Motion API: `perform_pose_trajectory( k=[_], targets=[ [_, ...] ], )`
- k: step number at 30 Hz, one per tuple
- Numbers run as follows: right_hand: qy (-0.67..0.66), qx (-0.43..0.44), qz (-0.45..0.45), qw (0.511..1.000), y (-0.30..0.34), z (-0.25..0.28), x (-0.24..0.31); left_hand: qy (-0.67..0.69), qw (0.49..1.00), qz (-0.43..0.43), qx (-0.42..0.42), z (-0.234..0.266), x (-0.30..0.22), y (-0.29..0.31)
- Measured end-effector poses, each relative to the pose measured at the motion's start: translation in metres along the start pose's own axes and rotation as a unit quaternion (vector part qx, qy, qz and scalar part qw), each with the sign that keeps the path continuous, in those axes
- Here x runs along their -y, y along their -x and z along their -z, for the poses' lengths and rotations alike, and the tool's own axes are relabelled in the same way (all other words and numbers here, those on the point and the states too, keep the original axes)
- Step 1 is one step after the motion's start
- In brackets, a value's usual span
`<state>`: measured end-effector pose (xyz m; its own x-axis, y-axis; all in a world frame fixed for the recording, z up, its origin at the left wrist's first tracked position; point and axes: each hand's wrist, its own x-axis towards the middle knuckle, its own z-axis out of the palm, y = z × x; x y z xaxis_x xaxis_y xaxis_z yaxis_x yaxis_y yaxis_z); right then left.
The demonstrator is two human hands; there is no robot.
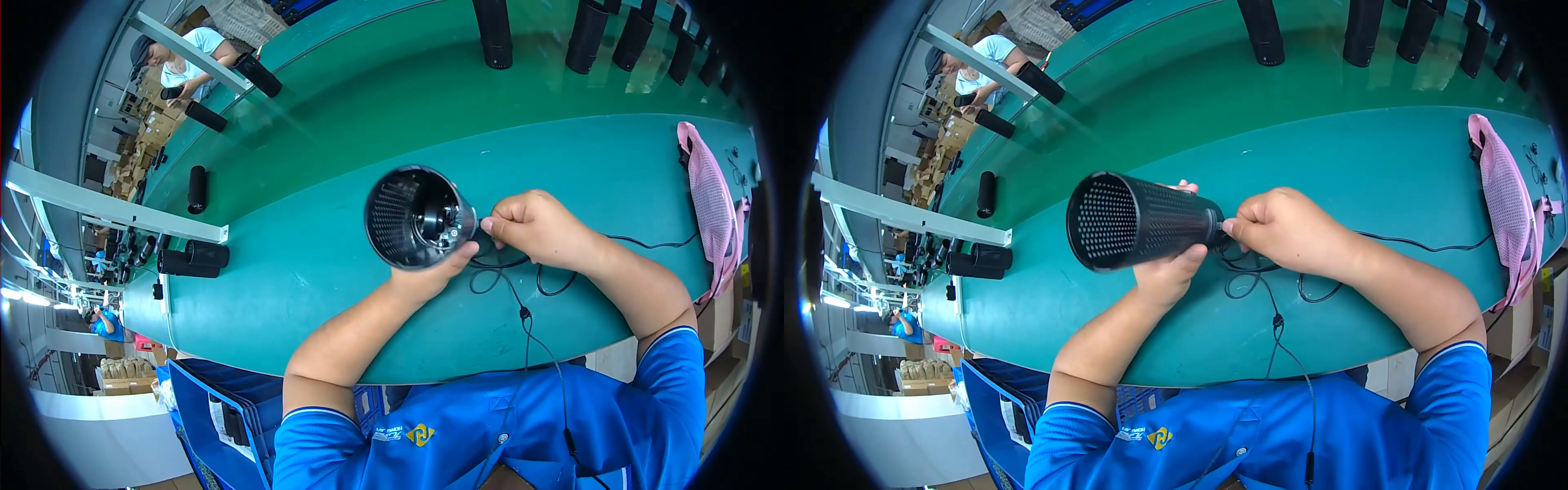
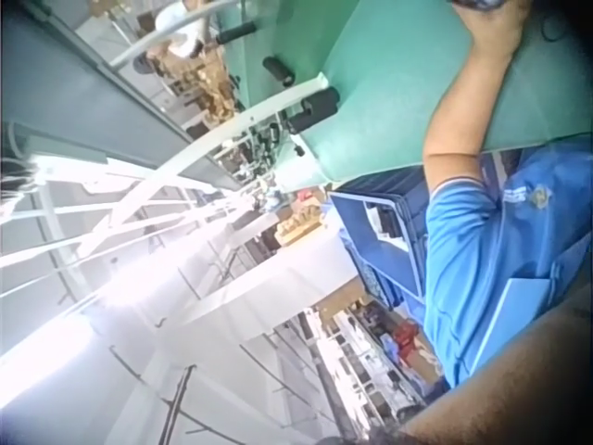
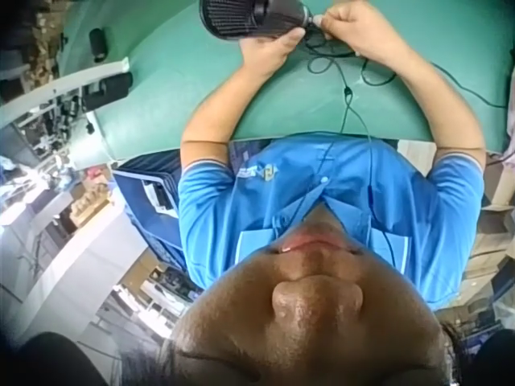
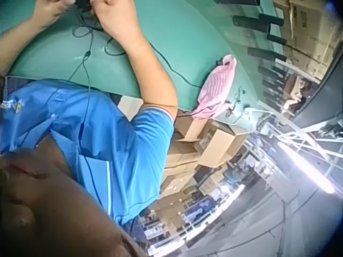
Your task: Testing the functionality of black cylindrical electronic devices by connecting them to a power cable and observing LED color changes.
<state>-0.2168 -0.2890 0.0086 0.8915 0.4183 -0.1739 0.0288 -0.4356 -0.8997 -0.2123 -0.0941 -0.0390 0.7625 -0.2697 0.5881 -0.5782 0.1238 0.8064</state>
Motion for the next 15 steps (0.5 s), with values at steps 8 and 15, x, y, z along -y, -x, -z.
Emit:
perform_pose_trajectory(
  k=[8, 15],
  targets=[
    [0.0, -0.018, 0.057, 0.998, 0.001, -0.008, -0.002, 0.056, 0.998, 0.007, -0.039, -0.004, -0.001, 0.006],
    [-0.173, 0.02, -0.007, 0.985, -0.001, 0.002, 0.002, 0.132, 0.98, 0.106, -0.106, -0.001, -0.01, -0.008]
  ],
)
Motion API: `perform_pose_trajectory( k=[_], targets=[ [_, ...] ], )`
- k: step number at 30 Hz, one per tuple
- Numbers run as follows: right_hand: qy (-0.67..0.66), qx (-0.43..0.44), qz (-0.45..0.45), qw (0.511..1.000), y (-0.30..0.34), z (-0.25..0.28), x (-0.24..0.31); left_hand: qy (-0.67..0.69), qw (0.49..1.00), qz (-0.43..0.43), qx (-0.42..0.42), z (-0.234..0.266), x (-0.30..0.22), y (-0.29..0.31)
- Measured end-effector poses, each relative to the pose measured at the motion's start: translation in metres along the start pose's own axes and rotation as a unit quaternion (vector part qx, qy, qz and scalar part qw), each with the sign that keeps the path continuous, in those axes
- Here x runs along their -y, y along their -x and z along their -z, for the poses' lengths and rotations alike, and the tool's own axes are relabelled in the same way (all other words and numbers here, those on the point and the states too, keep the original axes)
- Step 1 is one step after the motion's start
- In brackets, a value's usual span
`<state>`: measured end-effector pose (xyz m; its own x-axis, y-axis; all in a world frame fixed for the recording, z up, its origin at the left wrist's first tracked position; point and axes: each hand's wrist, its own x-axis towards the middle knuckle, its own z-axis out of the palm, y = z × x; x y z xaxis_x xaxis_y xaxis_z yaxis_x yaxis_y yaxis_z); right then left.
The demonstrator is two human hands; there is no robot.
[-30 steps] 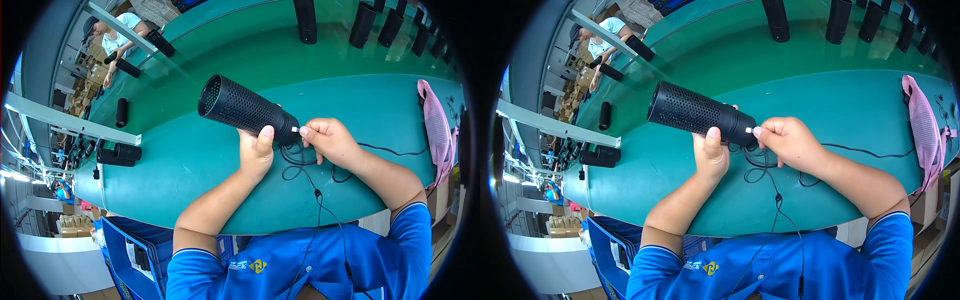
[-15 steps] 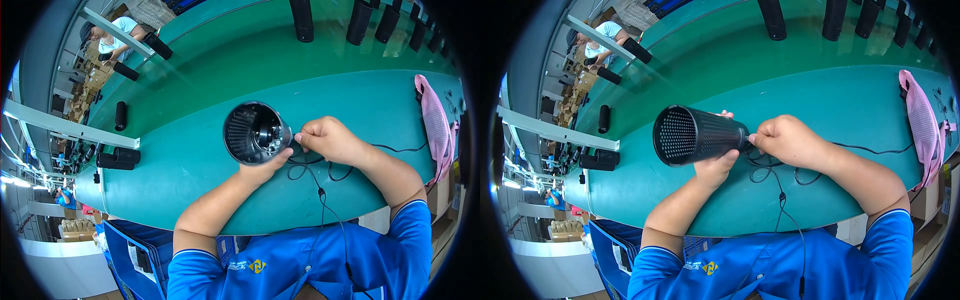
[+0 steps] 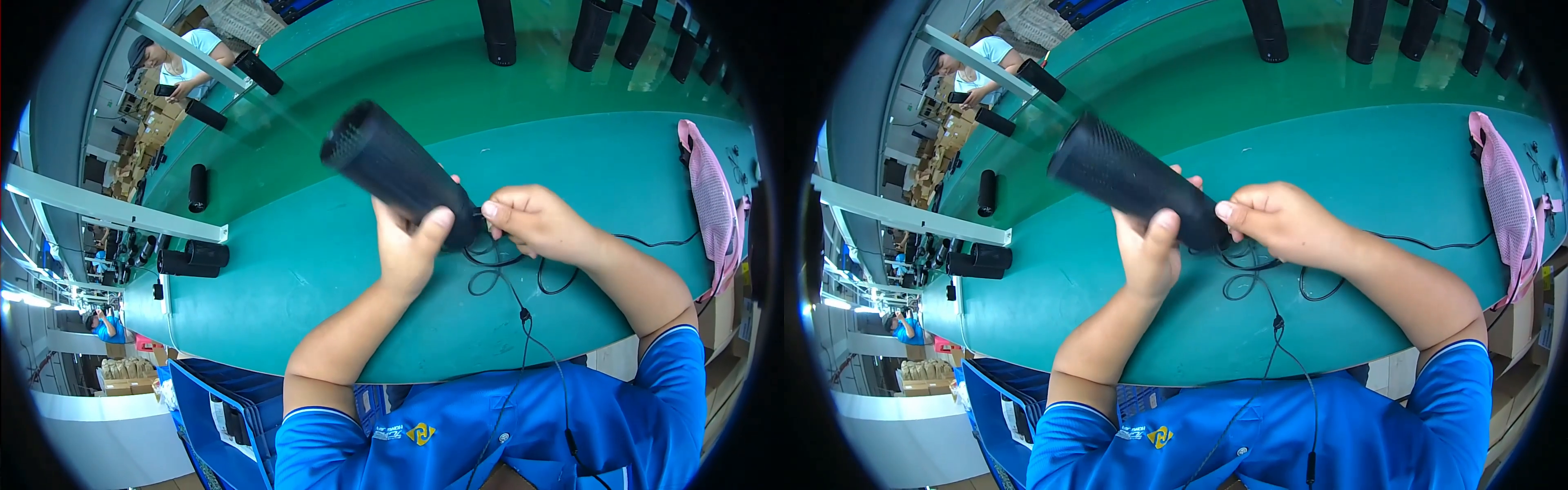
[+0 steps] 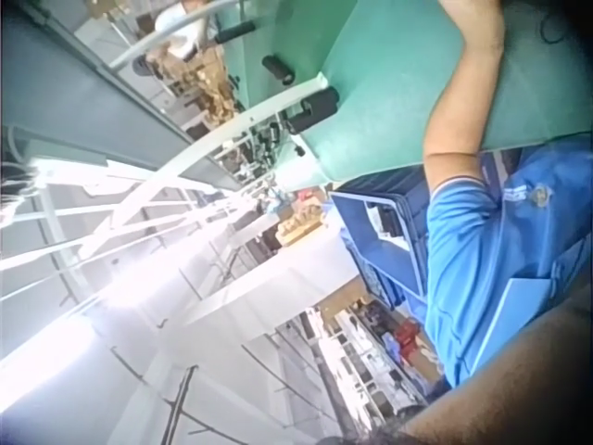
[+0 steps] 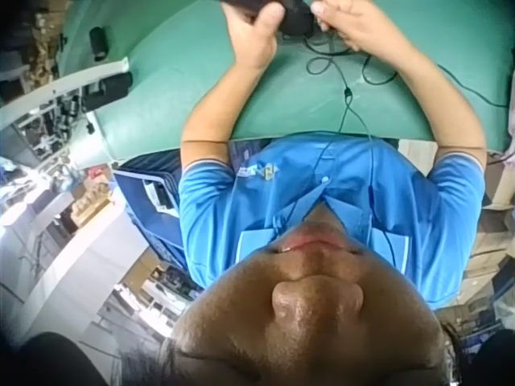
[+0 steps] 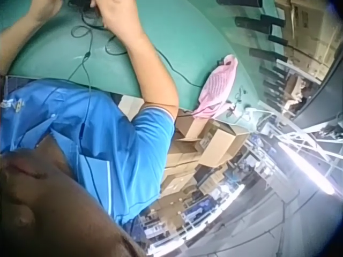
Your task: Testing the functionality of black cylindrical electronic devices by connecting them to a power cable and observing LED color changes.
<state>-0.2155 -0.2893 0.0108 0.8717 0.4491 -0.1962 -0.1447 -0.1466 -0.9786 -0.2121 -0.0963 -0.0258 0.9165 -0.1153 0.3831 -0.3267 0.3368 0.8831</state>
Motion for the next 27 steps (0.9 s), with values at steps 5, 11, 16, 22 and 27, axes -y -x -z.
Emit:
perform_pose_trajectory(
  k=[5, 11, 16, 22, 27],
  targets=[
    [-0.062, 0.037, 0.032, 0.997, -0.001, 0.01, 0.004, 0.062, 0.989, 0.102, -0.087, 0.001, -0.009, -0.01],
    [-0.088, -0.046, 0.115, 0.988, 0.0, -0.005, 0.001, 0.065, 0.984, 0.135, -0.095, -0.006, -0.012, -0.005],
    [-0.049, -0.079, 0.181, 0.979, 0.003, -0.013, -0.004, 0.053, 0.991, 0.106, -0.062, -0.01, -0.012, -0.002],
    [0.041, -0.073, 0.175, 0.981, 0.009, -0.012, 0.001, 0.073, 0.99, 0.104, -0.064, -0.008, -0.012, -0.001],
    [0.087, -0.047, 0.174, 0.98, 0.009, -0.01, 0.0, 0.058, 0.993, 0.091, -0.048, -0.006, -0.007, 0.001]
  ],
)
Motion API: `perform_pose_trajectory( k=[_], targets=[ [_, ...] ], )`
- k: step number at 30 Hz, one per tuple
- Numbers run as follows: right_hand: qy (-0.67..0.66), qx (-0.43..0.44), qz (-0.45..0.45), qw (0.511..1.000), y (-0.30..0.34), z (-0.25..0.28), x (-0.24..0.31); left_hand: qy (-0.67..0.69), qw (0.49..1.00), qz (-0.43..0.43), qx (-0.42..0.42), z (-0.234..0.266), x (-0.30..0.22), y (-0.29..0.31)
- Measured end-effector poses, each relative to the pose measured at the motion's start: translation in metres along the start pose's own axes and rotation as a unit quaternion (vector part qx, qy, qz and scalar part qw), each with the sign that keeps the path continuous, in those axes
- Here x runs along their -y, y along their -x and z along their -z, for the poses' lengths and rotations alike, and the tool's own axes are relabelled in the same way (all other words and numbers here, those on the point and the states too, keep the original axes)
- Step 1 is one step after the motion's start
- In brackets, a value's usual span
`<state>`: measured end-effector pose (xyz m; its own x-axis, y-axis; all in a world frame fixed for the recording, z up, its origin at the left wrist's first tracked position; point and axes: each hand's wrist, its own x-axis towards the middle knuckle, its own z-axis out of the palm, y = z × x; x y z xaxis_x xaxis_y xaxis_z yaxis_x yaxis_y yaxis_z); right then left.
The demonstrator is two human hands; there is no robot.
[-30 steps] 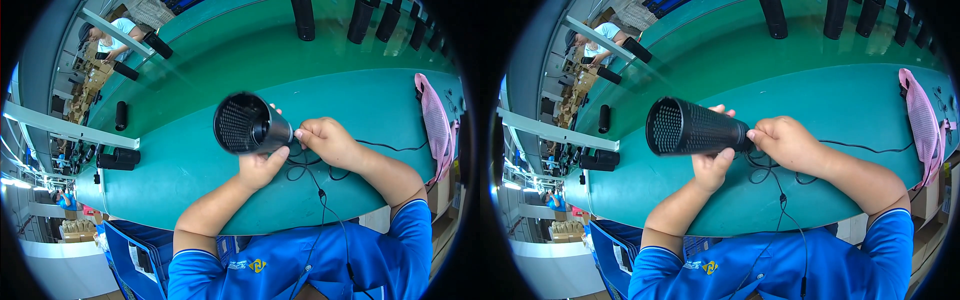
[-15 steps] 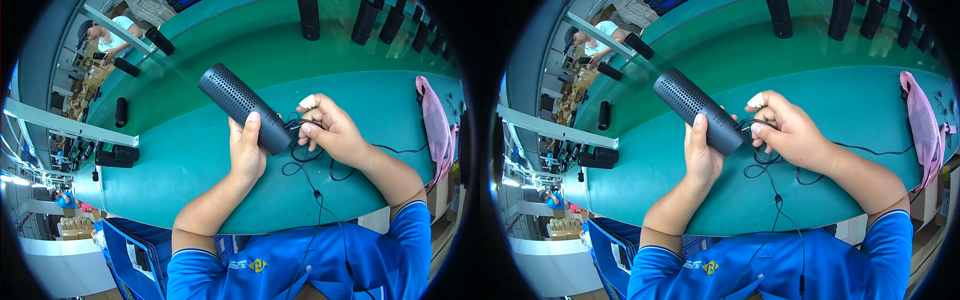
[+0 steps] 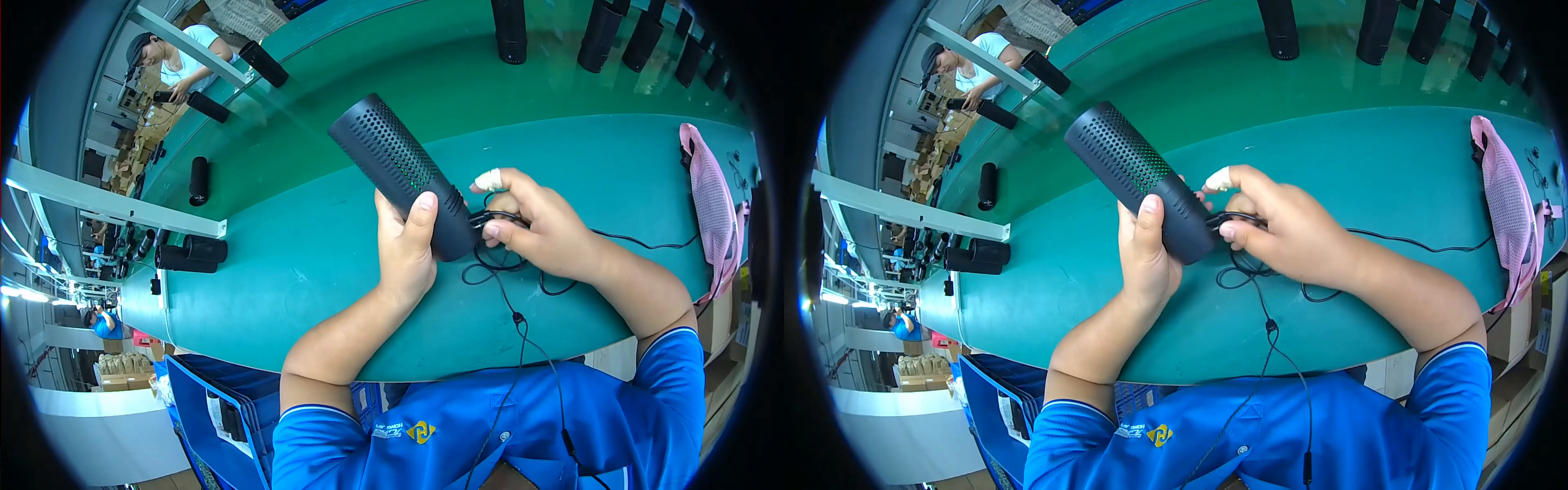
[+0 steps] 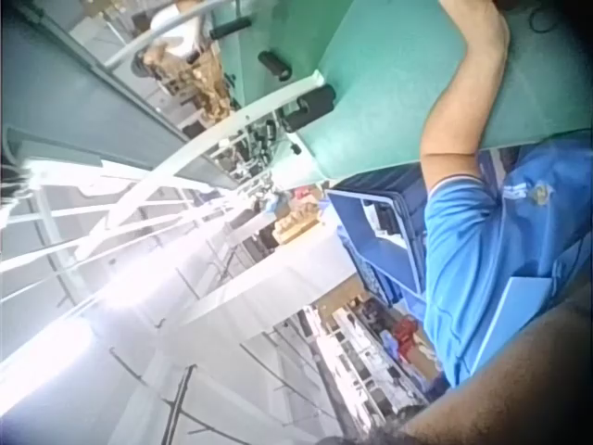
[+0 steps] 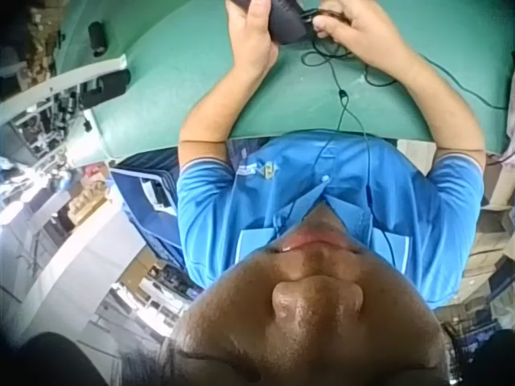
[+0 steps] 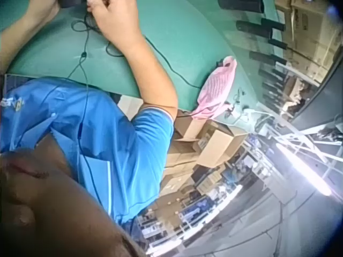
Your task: Testing the functionality of black cylindrical electronic devices by connecting them to a power cable and observing LED color changes.
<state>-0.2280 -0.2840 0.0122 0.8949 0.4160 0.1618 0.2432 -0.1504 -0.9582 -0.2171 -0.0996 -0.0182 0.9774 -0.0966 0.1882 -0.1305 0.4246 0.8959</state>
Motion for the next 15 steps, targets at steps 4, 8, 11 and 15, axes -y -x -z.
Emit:
perform_pose_trajectory(
  k=[4, 8, 11, 15],
  targets=[
    [0.093, 0.012, 0.047, 0.994, -0.008, 0.007, -0.006, -0.024, 0.999, -0.025, -0.024, 0.0, -0.004, -0.001],
    [0.113, -0.011, 0.044, 0.993, 0.0, -0.004, -0.005, -0.036, 0.999, -0.009, -0.027, -0.005, -0.007, 0.006],
    [0.12, -0.025, 0.062, 0.99, 0.003, -0.011, -0.006, -0.036, 0.999, 0.001, -0.034, -0.01, -0.011, 0.008],
    [0.127, -0.047, 0.12, 0.983, 0.004, -0.015, -0.007, -0.021, 0.999, 0.012, -0.048, -0.015, -0.014, 0.01]
  ],
)
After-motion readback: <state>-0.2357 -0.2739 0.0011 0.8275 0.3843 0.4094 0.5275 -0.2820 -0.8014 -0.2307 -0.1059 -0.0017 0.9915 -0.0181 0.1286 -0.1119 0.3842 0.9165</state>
